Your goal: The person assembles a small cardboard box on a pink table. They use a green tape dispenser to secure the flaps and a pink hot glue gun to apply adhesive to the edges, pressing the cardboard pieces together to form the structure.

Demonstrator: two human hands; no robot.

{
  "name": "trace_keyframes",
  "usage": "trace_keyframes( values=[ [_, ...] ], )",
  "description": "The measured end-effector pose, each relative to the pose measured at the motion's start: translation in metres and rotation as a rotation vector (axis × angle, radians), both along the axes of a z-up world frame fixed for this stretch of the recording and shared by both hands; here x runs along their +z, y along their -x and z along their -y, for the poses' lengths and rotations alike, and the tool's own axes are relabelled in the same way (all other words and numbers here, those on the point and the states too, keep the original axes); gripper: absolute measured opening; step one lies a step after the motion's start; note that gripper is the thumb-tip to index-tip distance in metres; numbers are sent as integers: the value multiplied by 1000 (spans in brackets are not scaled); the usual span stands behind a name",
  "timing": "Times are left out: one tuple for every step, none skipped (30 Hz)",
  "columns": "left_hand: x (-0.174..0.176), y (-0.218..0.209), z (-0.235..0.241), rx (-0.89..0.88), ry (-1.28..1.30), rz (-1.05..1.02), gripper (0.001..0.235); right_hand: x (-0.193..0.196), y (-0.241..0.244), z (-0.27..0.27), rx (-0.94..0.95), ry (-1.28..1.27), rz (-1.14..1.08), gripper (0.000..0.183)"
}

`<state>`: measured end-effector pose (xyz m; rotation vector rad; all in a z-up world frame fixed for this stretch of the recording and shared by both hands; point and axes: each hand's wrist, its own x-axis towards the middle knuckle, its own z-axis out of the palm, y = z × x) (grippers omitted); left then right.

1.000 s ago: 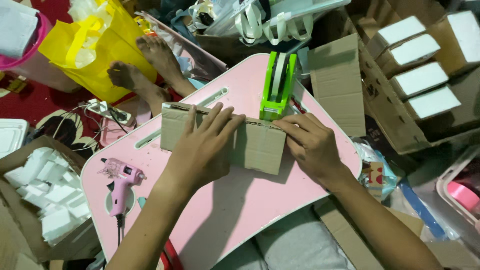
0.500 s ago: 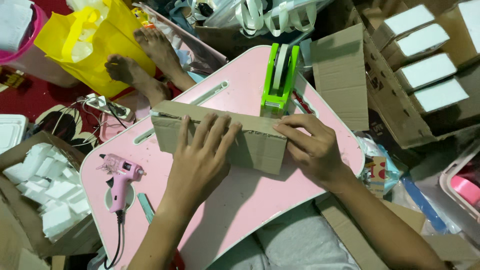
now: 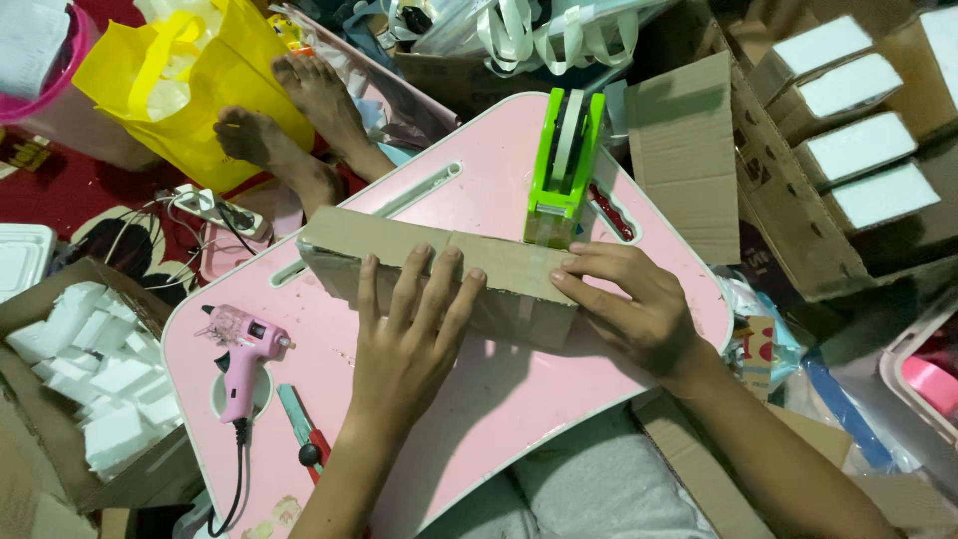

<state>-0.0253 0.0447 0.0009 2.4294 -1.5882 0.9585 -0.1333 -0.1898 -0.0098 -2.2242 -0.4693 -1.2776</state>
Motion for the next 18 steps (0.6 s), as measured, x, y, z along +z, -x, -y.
trace_keyframes(
  values=[
    [-2,-2,1,-21,17,15,75,1,1,0,-6,20,5,18],
    [-4,-4,2,-40,34,30,74,2,2,1,-9,42,9,17],
    [-6,-4,2,-37,38,31,74,3,2,0,-6,45,10,17],
    [-7,-5,3,-41,58,48,70,5,2,0,-7,46,18,17],
    [-9,-6,3,-45,79,64,66,6,2,0,-8,46,26,17],
    [-12,-6,5,-48,77,60,66,8,2,0,-10,45,22,17],
    [-15,-7,5,-36,77,72,68,10,2,-1,-16,52,30,17],
    [-19,-5,3,-7,77,81,69,12,0,-3,-3,60,34,17],
    [-19,-4,9,9,76,73,69,10,6,-2,13,59,26,17],
    [-20,1,9,26,69,53,66,9,5,-1,5,84,17,17],
    [-20,4,6,44,63,33,63,9,4,-3,-2,109,9,18],
    [-18,13,8,137,69,35,63,8,9,-5,91,117,15,18],
    [-16,19,11,127,68,-33,51,7,13,-4,55,154,-56,19],
    [-13,20,17,99,71,-94,39,7,18,0,1,194,-117,22],
    [-5,29,15,175,81,-83,39,2,12,1,75,204,-101,22],
    [1,37,18,212,96,-236,62,-2,16,3,52,186,-129,22],
    [8,44,24,246,116,-389,86,-6,20,7,29,169,-157,26],
    [8,48,22,256,125,-386,86,-7,21,5,39,176,-153,26]
  ],
)
